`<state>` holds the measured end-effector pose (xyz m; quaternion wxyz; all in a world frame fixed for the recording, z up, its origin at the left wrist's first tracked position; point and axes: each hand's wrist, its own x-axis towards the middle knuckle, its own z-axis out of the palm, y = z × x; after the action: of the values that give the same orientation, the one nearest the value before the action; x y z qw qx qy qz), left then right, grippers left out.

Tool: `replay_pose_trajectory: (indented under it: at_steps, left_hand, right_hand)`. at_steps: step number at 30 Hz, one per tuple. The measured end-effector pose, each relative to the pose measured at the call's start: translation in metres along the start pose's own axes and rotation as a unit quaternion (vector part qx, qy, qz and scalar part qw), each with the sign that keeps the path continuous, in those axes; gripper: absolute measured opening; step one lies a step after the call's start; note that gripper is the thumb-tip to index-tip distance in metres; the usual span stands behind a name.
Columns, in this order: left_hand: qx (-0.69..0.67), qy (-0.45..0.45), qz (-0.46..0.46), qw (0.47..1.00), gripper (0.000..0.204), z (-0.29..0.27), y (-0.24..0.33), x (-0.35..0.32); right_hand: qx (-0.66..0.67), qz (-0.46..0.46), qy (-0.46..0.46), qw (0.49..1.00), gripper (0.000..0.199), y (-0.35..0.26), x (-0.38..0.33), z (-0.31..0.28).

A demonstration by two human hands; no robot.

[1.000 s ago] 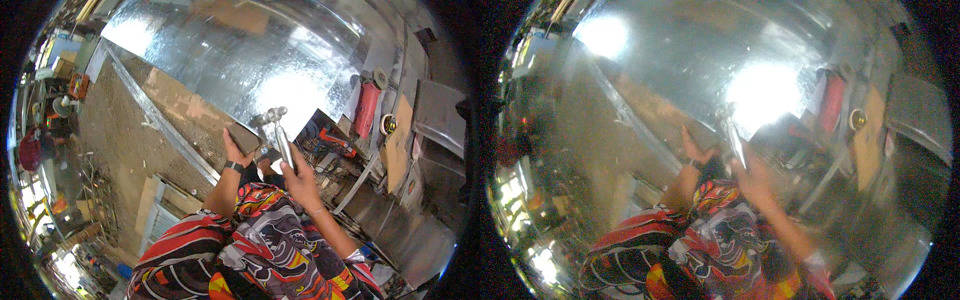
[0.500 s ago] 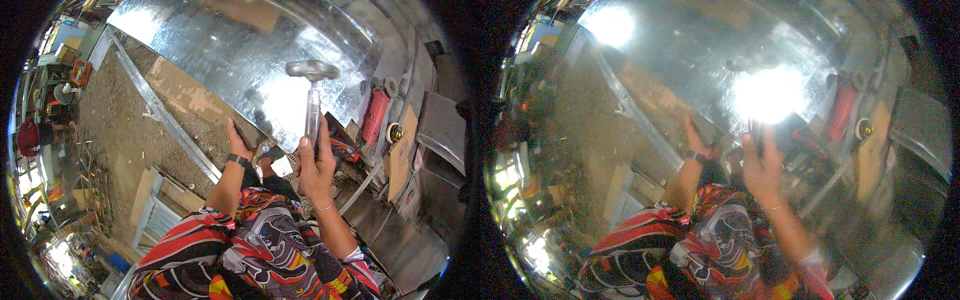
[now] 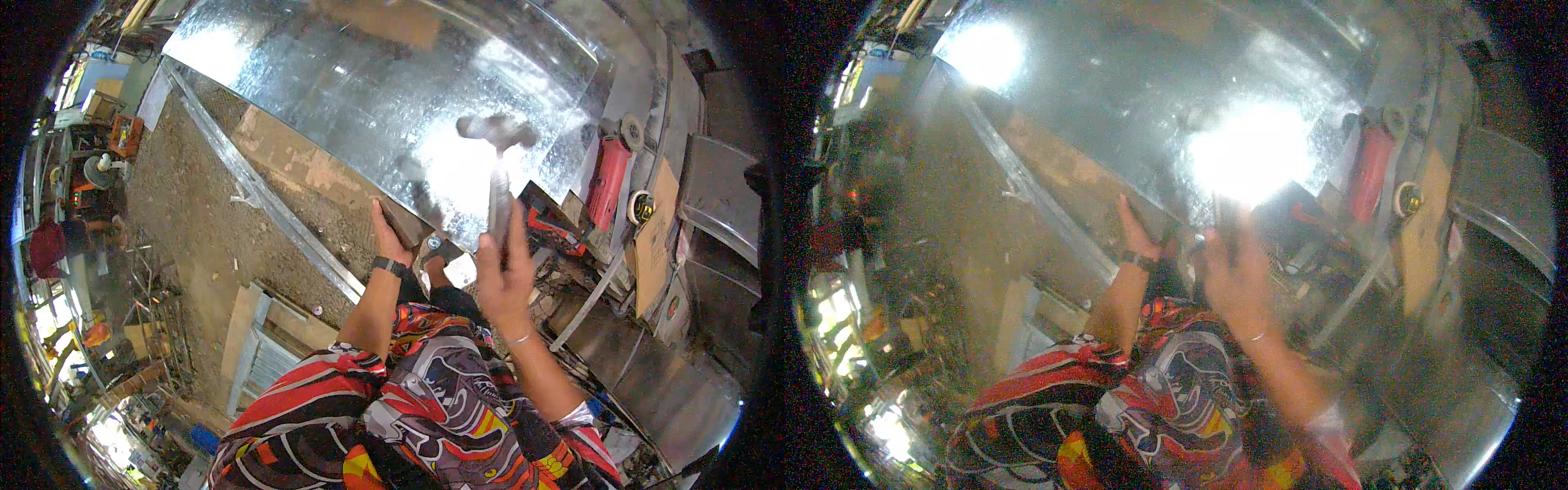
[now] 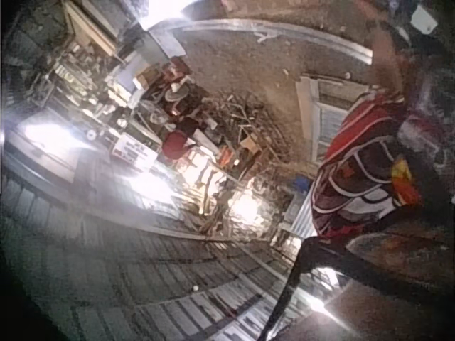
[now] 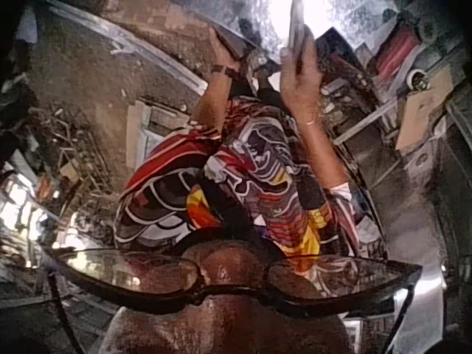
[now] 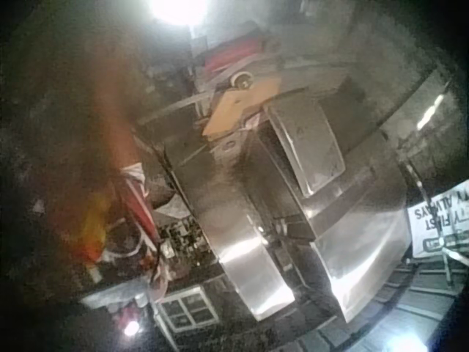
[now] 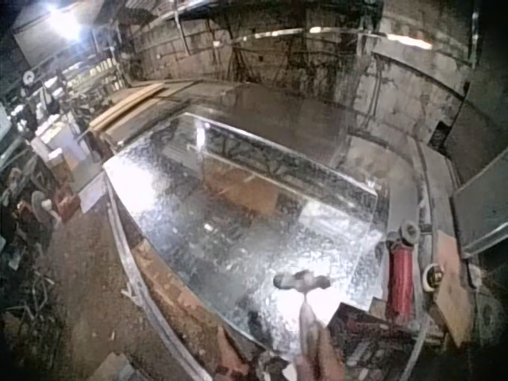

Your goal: The person repeatedly strikes a large metal sheet with a hammer while holding a block against its edge. The person adjusts the block and hammer position multiple times to work along the sheet's edge.

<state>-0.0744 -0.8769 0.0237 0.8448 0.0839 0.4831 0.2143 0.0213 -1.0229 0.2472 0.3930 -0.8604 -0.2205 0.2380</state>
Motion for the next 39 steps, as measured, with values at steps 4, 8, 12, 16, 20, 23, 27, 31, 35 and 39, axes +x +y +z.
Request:
replay_pose_trajectory:
  at_steps: [4,8,12,16,20,23,27,31,35,39]
  left_hand:
    - [-0.026,0.002,-0.034,0.999,0.071,-0.023,-0.004,0.026]
    - [-0.009,0.02,0.021,1.0,0.07,-0.002,-0.003,0.004]
    - [0.005,-0.005,0.034,0.999,0.074,0.014,-0.006,-0.014]
    - [-0.029,-0.046,-0.049,0.997,0.079,-0.019,-0.021,0.007]
    - [-0.014,-0.03,0.004,0.999,0.076,0.024,-0.007,-0.016]
    - [0.002,0.007,-0.032,0.999,0.072,-0.003,-0.004,-0.013]
    - [0.021,0.004,0.021,1.0,0.075,0.0,-0.014,-0.028]
    - [-0.047,-0.038,-0.044,0.997,0.069,-0.041,-0.026,0.003]
    - [-0.045,0.031,0.033,0.998,0.064,-0.016,-0.026,-0.013]
    - [-0.016,-0.018,0.002,1.0,0.068,-0.01,-0.033,-0.028]
  right_hand:
    - [0.011,0.056,-0.16,0.985,0.062,0.044,-0.02,0.041]
    - [0.023,-0.029,-0.077,0.996,0.058,0.032,-0.016,0.021]
    - [0.065,0.015,0.001,0.998,0.059,0.0,-0.011,-0.001]
    - [0.016,0.06,-0.121,0.991,0.059,0.044,-0.03,0.022]
    - [0.006,0.047,-0.109,0.993,0.059,0.049,-0.017,0.009]
    - [0.056,0.071,-0.043,0.995,0.059,0.019,-0.01,-0.007]
    - [0.062,-0.005,0.014,0.998,0.06,0.014,-0.026,-0.005]
    - [0.043,0.188,-0.245,0.95,0.06,0.033,-0.037,0.013]
    - [0.041,0.048,-0.129,0.99,0.06,0.038,-0.046,-0.003]
    - [0.09,0.075,-0.032,0.993,0.06,0.013,-0.032,-0.033]
